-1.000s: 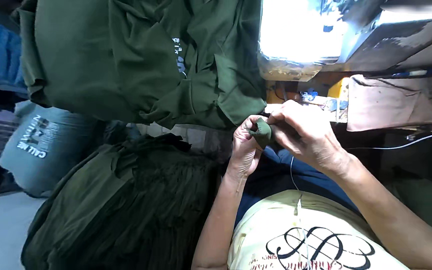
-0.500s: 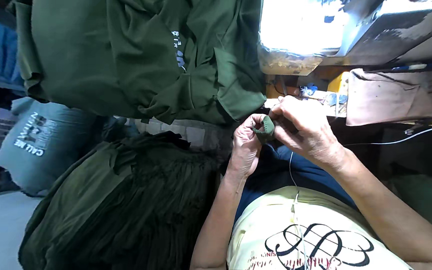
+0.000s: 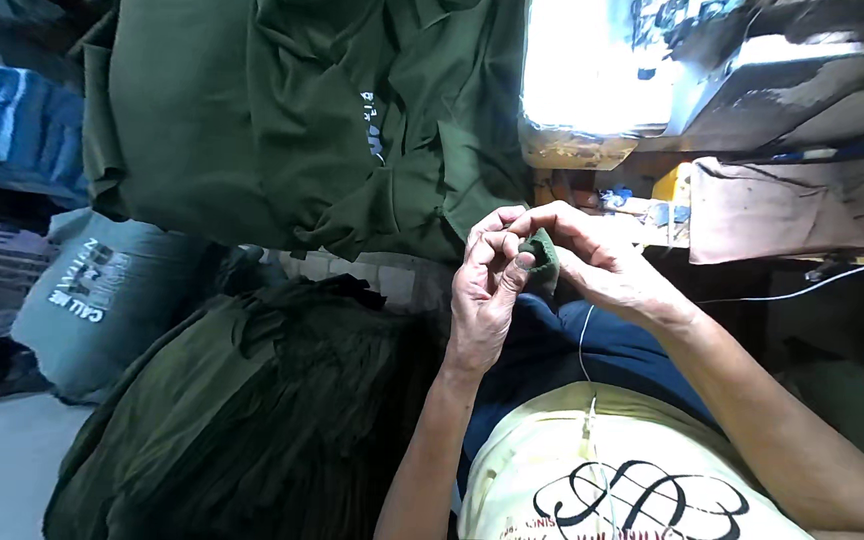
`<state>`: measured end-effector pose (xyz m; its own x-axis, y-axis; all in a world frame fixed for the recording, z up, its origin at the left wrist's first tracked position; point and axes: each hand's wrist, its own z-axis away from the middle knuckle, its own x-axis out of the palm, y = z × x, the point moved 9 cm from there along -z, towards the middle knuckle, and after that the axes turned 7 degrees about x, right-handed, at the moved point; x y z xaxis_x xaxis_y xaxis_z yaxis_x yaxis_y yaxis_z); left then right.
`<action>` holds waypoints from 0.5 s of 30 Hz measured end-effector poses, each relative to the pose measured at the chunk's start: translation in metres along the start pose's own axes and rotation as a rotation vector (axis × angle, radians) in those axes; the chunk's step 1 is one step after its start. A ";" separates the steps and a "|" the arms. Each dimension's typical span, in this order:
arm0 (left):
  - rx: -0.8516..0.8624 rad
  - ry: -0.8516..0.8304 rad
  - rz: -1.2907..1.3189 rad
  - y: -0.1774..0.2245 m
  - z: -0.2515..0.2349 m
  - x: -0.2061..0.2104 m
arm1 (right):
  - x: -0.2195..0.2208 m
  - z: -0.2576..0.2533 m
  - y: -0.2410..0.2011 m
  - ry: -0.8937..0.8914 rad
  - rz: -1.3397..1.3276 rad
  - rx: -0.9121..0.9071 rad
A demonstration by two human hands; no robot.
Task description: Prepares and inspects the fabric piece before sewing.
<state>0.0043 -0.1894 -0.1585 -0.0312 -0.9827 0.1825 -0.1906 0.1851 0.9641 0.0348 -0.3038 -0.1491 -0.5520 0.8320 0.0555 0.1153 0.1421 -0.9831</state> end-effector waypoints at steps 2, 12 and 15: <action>0.090 0.009 -0.091 0.005 0.000 -0.002 | 0.000 0.002 0.007 -0.056 -0.085 0.078; 0.213 -0.205 -0.401 0.052 -0.012 -0.018 | -0.017 0.004 0.003 -0.061 -0.405 0.116; 0.070 -0.332 -0.248 0.054 -0.014 -0.010 | -0.011 0.005 0.003 -0.092 -0.489 0.214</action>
<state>0.0082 -0.1700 -0.1059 -0.2885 -0.9477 -0.1363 -0.2981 -0.0464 0.9534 0.0367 -0.3151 -0.1536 -0.5705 0.6441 0.5096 -0.3389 0.3807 -0.8604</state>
